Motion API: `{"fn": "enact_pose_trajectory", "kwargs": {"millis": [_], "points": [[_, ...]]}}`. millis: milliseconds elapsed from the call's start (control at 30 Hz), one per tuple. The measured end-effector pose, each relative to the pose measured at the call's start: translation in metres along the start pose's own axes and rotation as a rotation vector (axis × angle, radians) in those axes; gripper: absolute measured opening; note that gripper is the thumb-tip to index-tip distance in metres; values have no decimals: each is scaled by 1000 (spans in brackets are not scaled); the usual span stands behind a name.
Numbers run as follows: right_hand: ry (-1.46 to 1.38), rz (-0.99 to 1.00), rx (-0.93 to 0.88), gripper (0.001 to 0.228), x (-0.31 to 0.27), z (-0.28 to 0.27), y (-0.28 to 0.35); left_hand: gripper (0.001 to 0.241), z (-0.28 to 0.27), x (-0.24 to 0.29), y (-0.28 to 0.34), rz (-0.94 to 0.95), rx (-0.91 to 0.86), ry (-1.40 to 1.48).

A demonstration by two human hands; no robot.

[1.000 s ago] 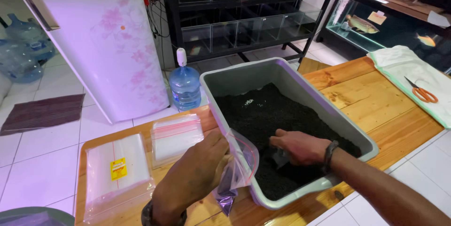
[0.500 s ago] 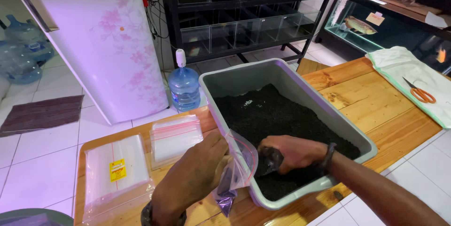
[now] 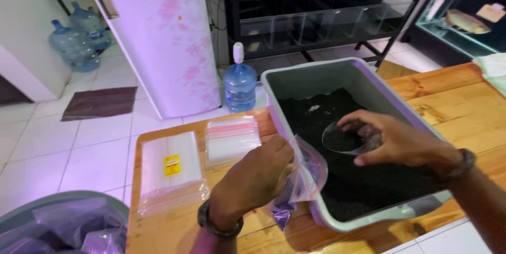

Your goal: The person fills small plastic bags with a black granular substrate from a large bin using a small plastic cup and then seals the bags.

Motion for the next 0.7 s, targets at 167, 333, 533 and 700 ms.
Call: {"fn": "enact_pose_trajectory", "kwargs": {"millis": [167,333,533,700], "points": [[169,-101,27,88,-58,-2,4,9,-3,3,0,-13,-13,-17],[495,-265,1,74,-110,27,7,7,-2,4,-1,-23,-37,-21],[1117,-557,139,51,-143,66,17,18,-4,4,-2,-63,-58,15],[1190,-587,206,60,-151,65,28,11,-2,1,1,-48,-34,-26]]}}
Point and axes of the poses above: each hand's wrist, its own y-axis away from the middle knuckle, its own z-axis out of the palm, x = y × z, the point moved 5 cm from there along -y, towards the middle knuckle, and after that the axes turned 9 degrees about -y, right-handed, at the moved point
